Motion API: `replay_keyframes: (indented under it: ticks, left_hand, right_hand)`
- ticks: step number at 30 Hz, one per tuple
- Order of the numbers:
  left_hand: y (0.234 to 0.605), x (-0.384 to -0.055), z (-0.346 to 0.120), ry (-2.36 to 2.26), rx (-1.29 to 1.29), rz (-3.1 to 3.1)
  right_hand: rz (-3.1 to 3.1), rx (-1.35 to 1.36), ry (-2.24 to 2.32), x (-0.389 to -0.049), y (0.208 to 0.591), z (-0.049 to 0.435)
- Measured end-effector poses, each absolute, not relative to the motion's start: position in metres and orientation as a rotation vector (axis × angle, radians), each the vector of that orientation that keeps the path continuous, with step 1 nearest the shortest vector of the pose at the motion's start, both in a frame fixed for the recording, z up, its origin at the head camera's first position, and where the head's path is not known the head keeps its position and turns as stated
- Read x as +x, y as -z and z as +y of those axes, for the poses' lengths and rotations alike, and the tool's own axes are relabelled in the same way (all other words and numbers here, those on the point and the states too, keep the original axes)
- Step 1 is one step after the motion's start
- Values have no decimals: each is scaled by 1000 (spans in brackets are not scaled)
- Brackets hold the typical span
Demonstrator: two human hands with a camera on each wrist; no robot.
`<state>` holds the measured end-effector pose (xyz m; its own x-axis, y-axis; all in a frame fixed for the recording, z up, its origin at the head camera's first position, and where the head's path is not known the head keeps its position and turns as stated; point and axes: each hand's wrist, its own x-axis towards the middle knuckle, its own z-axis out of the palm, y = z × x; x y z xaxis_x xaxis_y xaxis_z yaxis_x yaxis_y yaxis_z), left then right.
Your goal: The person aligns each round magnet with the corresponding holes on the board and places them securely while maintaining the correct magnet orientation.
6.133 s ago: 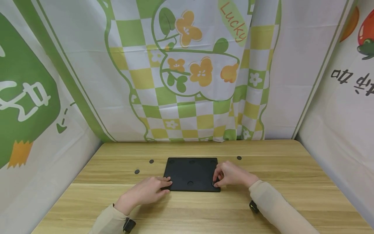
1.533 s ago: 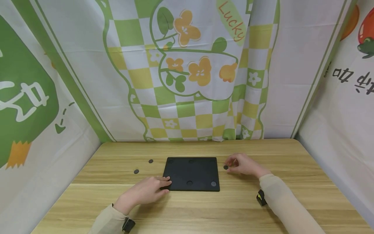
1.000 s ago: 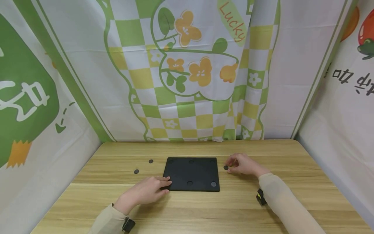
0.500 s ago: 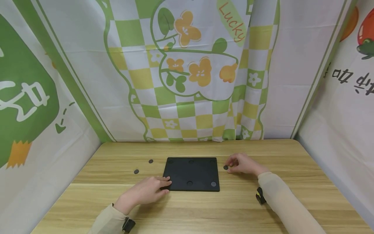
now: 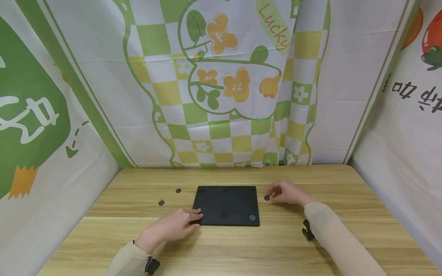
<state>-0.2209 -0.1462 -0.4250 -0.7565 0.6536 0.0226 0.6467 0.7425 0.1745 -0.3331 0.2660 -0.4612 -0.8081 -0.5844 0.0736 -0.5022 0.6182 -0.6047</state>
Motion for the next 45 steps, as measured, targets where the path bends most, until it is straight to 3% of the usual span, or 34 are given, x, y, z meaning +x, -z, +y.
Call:
replay_keyframes:
  ticks: [29,45]
  left_hand:
    - [427,-223,-146,-265,1066,2908]
    - [426,-222,-145,-271,1070,2911]
  right_hand:
    - [2786,-783,887,-334,453,255]
    - [2822,-890,834,-339,454,254]
